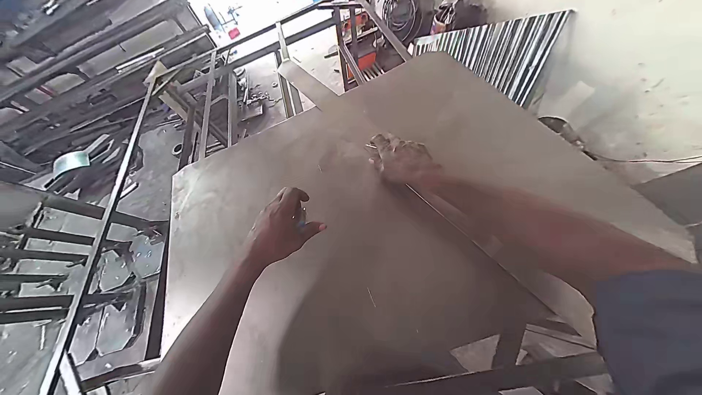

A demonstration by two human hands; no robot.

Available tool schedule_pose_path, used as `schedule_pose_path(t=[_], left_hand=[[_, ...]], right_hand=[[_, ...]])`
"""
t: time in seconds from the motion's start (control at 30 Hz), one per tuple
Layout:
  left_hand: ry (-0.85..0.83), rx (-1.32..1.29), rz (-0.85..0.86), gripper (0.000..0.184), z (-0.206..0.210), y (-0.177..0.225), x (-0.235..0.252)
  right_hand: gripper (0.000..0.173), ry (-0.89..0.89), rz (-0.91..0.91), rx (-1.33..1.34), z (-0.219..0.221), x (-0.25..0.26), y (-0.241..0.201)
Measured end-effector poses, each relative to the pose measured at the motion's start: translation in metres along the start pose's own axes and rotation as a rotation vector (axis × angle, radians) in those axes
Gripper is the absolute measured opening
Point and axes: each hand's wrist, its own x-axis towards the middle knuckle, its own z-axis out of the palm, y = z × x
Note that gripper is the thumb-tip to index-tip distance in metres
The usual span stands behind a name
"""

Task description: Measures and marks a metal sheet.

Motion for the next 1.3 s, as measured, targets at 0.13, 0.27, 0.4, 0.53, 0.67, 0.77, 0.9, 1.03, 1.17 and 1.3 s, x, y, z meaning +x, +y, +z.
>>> schedule_pose_path(t=[0.13, 0.27, 0.4, 0.53, 0.67, 0.77, 0.9, 1.03, 1.17, 1.3], left_hand=[[-0.034, 0.044, -0.087, 0.063, -0.001, -0.008, -0.018], [-0.006, 0.053, -0.078, 0.058, -0.01, -0.013, -0.045], [0.1, 0.141, -0.061, 0.046, -0.019, -0.019, -0.091], [0.166, 0.199, -0.185, 0.047, -0.022, -0.022, -0.147], [0.227, 0.25, -0.29, 0.05, -0.012, -0.009, -0.196], [0.251, 0.266, -0.355, 0.049, 0.0, 0.01, -0.227], [0.293, 0.275, -0.41, 0.048, 0.014, 0.039, -0.26], [0.377, 0.264, -0.476, 0.04, 0.028, 0.069, -0.306], [0.457, 0.269, -0.575, 0.039, 0.046, 0.105, -0.344], [0.537, 0.258, -0.532, 0.036, 0.065, 0.146, -0.355]], right_hand=[[0.053, -0.007, 0.002, -0.002, -0.005, -0.001, 0.004], [0.053, -0.009, 0.016, 0.027, -0.01, 0.005, 0.009], [0.051, 0.024, 0.02, 0.039, -0.007, 0.011, 0.024], [0.054, 0.006, 0.035, 0.038, -0.008, 0.014, 0.03], [0.052, 0.012, 0.012, 0.02, -0.008, 0.012, 0.03], [0.051, 0.015, -0.034, 0.04, -0.007, 0.014, 0.036], [0.052, 0.0, -0.136, 0.172, -0.024, -0.004, 0.062], [0.037, 0.003, -0.237, 0.143, -0.069, -0.086, 0.099], [0.039, 0.023, -0.118, 0.161, -0.09, -0.178, 0.159], [0.062, 0.104, 0.133, 0.242, -0.066, -0.265, 0.232]])
